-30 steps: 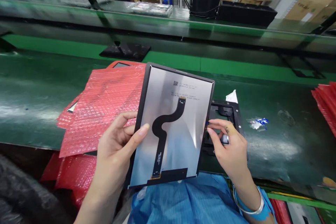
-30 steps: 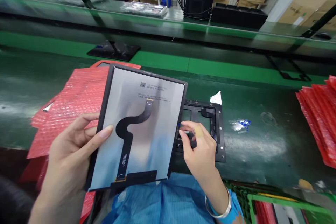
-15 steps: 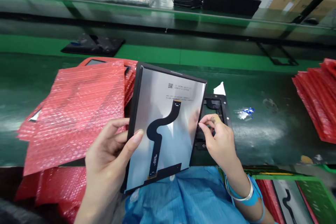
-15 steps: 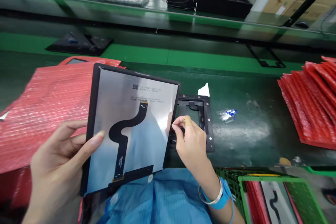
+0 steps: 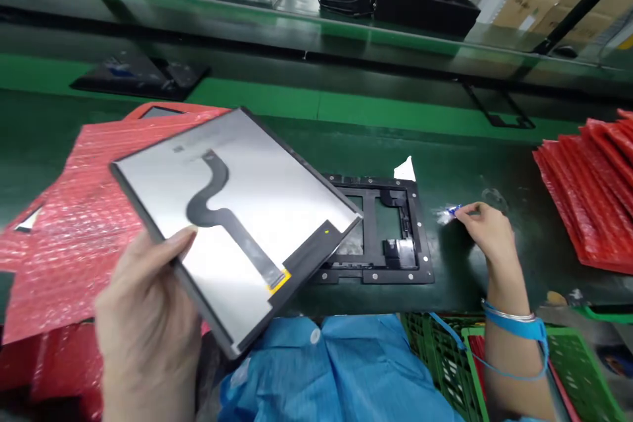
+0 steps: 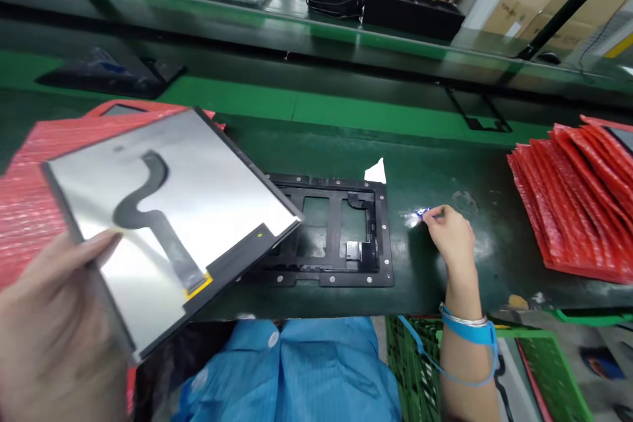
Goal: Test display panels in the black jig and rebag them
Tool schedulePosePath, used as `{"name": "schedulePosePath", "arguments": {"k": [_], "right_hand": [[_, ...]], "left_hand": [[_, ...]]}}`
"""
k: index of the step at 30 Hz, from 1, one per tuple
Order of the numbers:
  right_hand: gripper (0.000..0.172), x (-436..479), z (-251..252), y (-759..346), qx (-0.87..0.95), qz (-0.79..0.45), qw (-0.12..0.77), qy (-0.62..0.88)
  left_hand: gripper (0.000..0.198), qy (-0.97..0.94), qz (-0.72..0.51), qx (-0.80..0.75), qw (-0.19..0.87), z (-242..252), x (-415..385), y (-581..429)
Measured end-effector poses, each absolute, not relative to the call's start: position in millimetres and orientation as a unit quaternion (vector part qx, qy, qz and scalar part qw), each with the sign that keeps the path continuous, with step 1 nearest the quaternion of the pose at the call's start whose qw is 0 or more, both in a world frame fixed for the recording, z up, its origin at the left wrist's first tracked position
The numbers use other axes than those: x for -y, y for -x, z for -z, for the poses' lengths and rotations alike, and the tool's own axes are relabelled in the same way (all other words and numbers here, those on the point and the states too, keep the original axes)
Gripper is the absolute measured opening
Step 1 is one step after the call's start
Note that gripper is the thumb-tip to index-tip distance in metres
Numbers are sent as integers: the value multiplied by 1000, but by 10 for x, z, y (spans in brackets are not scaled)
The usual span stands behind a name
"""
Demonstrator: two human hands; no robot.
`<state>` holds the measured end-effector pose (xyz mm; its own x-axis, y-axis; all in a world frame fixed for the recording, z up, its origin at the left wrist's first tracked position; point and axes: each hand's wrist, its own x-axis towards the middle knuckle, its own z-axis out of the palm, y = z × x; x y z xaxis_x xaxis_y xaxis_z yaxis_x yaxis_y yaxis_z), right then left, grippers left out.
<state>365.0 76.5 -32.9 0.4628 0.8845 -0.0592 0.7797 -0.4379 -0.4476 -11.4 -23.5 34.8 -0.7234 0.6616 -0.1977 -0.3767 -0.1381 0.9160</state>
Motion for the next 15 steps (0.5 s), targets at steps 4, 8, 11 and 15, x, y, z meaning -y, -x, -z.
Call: {"name": "schedulePosePath", "arguments": {"k": [4,8,11,15], "right_hand": [[34,-470,231,-3365,576,-47,294,761],[44,-131,-34,-2874,820,-40,404,404],[41,-57,-189,-2548,893,-74,362,256],[29,-46,-218,-2367,886,-43,397,234]], "left_hand": [[17,-139,-710,-526,447,-288,175,-42],[25,-192,-672,-485,526,-269,124,-190],[26,-226,-649,-465,558,-311,150,-284],[23,-272,-628,-434,586,-370,215,-351]]}}
